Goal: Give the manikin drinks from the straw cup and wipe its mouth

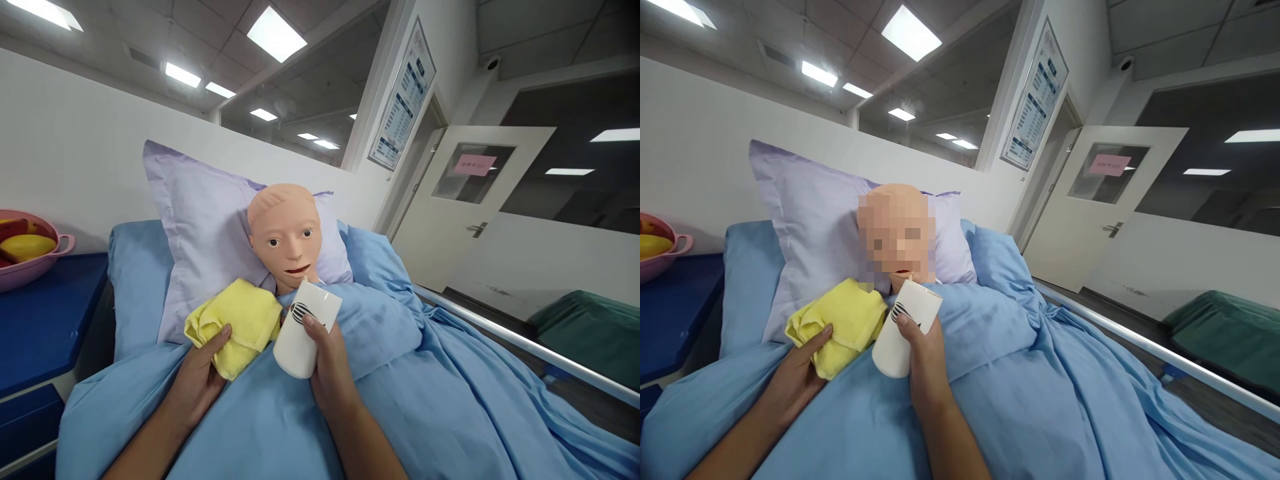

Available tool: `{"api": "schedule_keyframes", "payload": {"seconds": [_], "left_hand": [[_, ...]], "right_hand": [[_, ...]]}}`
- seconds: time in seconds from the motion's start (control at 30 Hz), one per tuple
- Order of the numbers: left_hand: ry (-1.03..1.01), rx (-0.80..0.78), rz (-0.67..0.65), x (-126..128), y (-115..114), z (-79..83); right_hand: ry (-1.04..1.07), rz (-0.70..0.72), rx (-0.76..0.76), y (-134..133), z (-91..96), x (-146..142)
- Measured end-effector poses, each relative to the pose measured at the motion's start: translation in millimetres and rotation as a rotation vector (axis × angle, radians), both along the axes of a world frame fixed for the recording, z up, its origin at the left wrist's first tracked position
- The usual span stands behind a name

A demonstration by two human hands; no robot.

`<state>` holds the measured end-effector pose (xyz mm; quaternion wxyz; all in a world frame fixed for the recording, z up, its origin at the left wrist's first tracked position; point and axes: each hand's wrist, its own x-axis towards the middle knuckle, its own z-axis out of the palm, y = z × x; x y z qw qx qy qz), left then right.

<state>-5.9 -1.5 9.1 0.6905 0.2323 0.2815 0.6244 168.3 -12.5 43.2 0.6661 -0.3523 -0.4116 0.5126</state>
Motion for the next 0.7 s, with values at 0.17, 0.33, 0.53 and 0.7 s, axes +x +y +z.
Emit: {"api": "schedule_keyframes", "payload": {"seconds": [0.17, 0.33, 0.53, 0.7], "left_hand": [[-0.012, 0.010, -0.011, 0.2, 0.5, -2.4], [-0.033, 0.006, -0.013, -0.7, 1.1, -2.3], [-0.037, 0.026, -0.055, -2.5, 1.3, -3.8], [-0.032, 0.021, -0.045, -2.6, 0.8, -4.2]], "right_hand": [[0.101, 0.036, 0.007, 1.6, -0.8, 1.7], [0.006, 0.020, 0.014, -0.3, 0.5, -1.3], [-0.174, 0.017, 0.037, 0.8, -3.3, -4.1], [-0.229, -0.029, 0.034, 1.0, -1.9, -6.3]]}}
